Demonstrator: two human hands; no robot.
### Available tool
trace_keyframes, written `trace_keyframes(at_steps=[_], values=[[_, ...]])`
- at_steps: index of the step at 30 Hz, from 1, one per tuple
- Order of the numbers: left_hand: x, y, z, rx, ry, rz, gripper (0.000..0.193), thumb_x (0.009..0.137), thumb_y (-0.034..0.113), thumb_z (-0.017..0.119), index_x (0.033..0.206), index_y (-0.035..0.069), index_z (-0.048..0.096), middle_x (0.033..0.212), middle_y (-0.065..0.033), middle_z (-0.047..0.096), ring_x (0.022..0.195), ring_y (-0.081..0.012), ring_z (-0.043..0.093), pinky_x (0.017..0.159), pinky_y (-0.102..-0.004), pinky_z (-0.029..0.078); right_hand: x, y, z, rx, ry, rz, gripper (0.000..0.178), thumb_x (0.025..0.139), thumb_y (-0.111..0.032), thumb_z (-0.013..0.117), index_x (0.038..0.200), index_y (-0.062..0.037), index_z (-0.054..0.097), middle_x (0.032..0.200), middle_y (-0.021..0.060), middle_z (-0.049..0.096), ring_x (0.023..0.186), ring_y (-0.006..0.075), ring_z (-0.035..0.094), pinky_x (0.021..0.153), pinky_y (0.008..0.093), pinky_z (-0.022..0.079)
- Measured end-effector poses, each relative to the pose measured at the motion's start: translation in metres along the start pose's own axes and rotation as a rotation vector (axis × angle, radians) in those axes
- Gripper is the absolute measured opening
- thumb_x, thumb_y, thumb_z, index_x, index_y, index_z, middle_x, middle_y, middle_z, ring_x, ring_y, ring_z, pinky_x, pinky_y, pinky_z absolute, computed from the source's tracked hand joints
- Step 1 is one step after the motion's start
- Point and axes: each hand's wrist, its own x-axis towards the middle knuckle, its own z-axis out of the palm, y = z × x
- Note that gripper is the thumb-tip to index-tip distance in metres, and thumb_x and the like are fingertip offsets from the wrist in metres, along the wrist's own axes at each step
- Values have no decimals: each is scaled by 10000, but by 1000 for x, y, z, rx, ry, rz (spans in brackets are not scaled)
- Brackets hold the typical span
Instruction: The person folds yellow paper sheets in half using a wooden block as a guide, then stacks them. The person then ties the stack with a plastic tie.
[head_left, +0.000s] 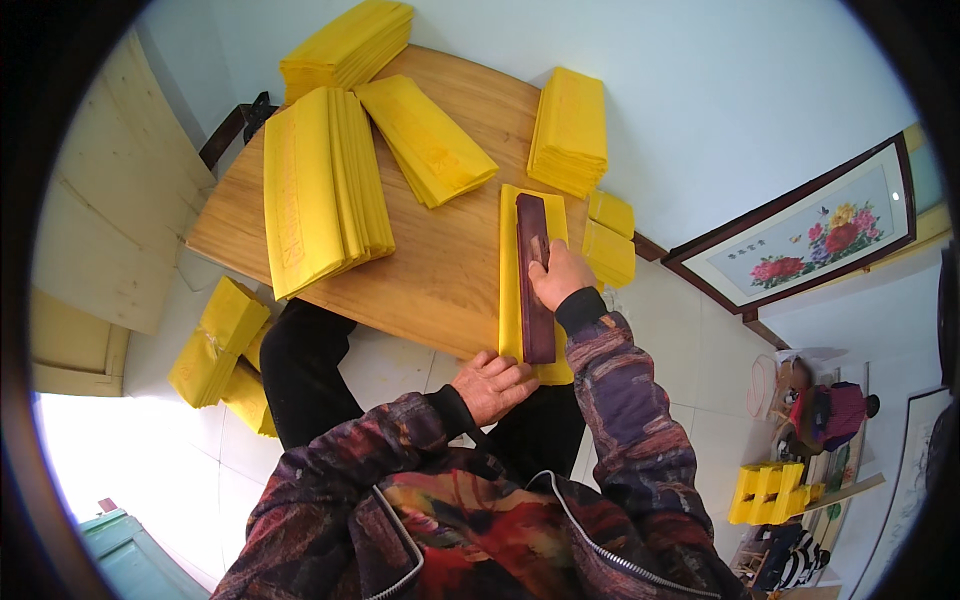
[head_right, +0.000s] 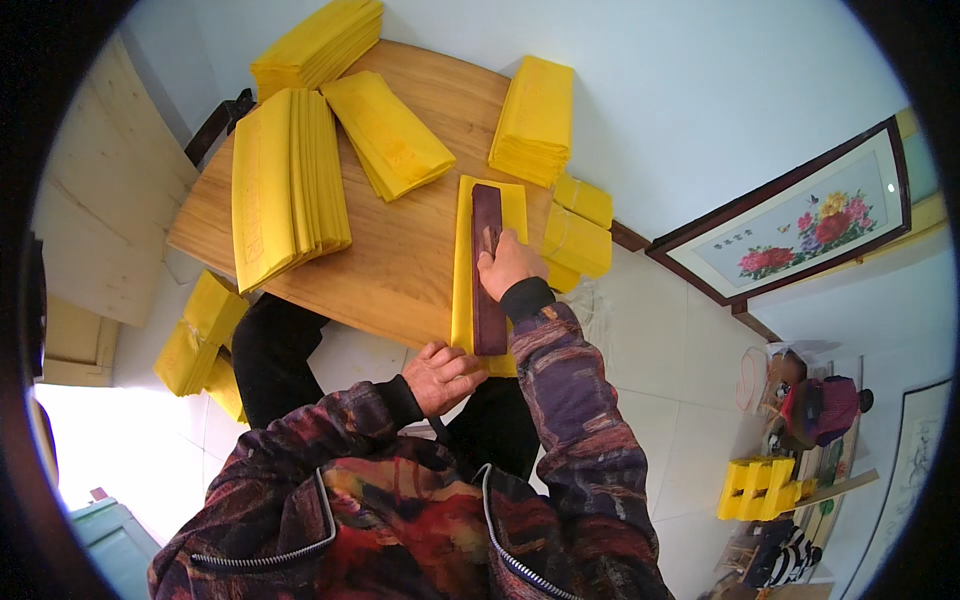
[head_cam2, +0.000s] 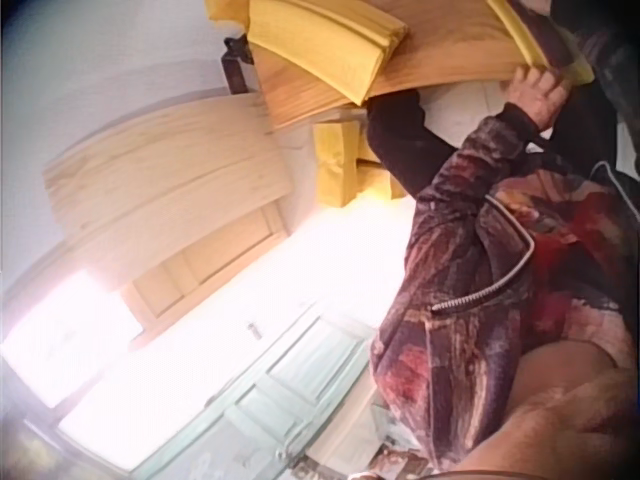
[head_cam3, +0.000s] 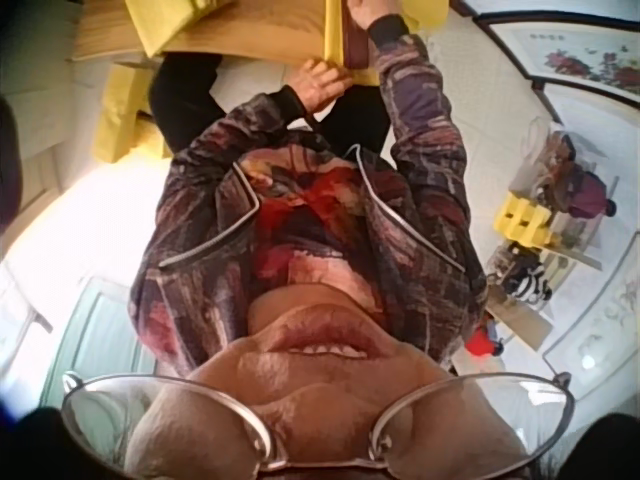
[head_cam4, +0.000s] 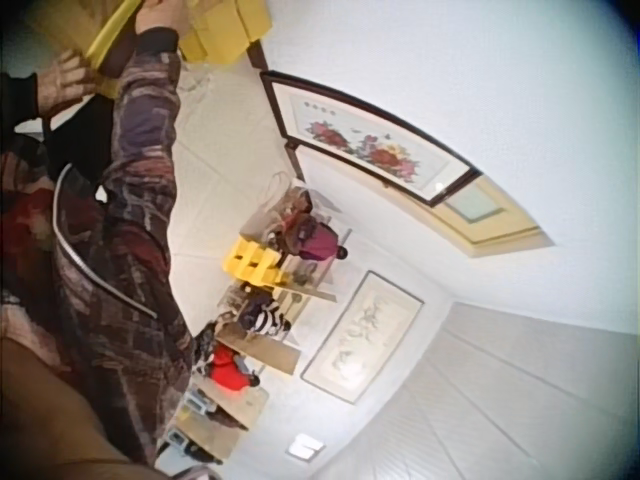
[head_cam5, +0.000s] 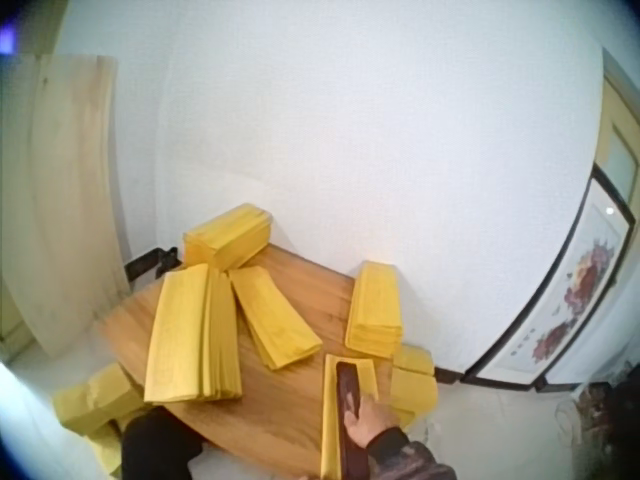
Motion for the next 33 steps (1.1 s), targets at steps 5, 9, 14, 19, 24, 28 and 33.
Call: trace_keyframes(at_steps=[5, 9, 14, 19, 24, 28, 33], values=[[-2, -4, 2, 2, 11, 7, 346, 742, 167, 557, 1086, 130, 574, 1017, -7, 534, 936, -168, 502, 790, -324, 384, 1, -8, 7, -77, -40, 38, 347, 813, -290, 553, 971, 11, 479, 839, 259, 623, 808, 411, 610, 718, 484, 479], [-3, -7, 6, -31, 13, 7, 351, 739, 164, 571, 1088, 130, 579, 1024, 1, 538, 945, -162, 497, 802, -327, 375, -1, -12, 12, -58, -33, 63, 336, 814, -279, 547, 966, 8, 462, 833, 266, 620, 801, 415, 609, 708, 489, 477], [-4, -9, 13, -27, -19, -17, 354, 733, 174, 620, 1085, 143, 593, 1038, 12, 541, 952, -163, 484, 822, -332, 351, 3, -8, 14, -84, -49, 40, 337, 811, -275, 545, 960, 10, 448, 827, 272, 613, 790, 421, 604, 702, 503, 472], [-6, -10, 20, 21, -9, -20, 352, 716, 193, 612, 1065, 148, 607, 1056, 27, 538, 936, -147, 474, 820, -327, 345, 8, -8, 10, -53, -56, 24, 347, 817, -289, 536, 972, 7, 443, 807, 246, 625, 771, 411, 612, 699, 491, 476], [-7, -9, 21, 52, -5, -14, 370, 688, 196, 609, 1057, 164, 620, 1064, 35, 535, 932, -142, 475, 819, -324, 352, 2, -18, 14, -93, -61, 115, 316, 829, -287, 526, 967, -14, 446, 776, 216, 633, 754, 404, 618, 700, 489, 474], [-6, -9, 21, 87, -14, -18, 380, 676, 198, 615, 1056, 169, 621, 1056, 40, 539, 929, -137, 478, 816, -323, 354, 3, -19, 13, -90, -68, 112, 305, 827, -280, 532, 971, -25, 448, 786, 219, 633, 776, 401, 617, 709, 492, 471], [-4, -8, 23, 74, 1, -29, 363, 689, 190, 635, 1051, 174, 621, 1011, 42, 544, 915, -139, 484, 801, -330, 357, 6, -11, 16, -7, -48, 104, 308, 817, -284, 545, 962, -29, 453, 807, 235, 625, 782, 410, 609, 712, 497, 468]])
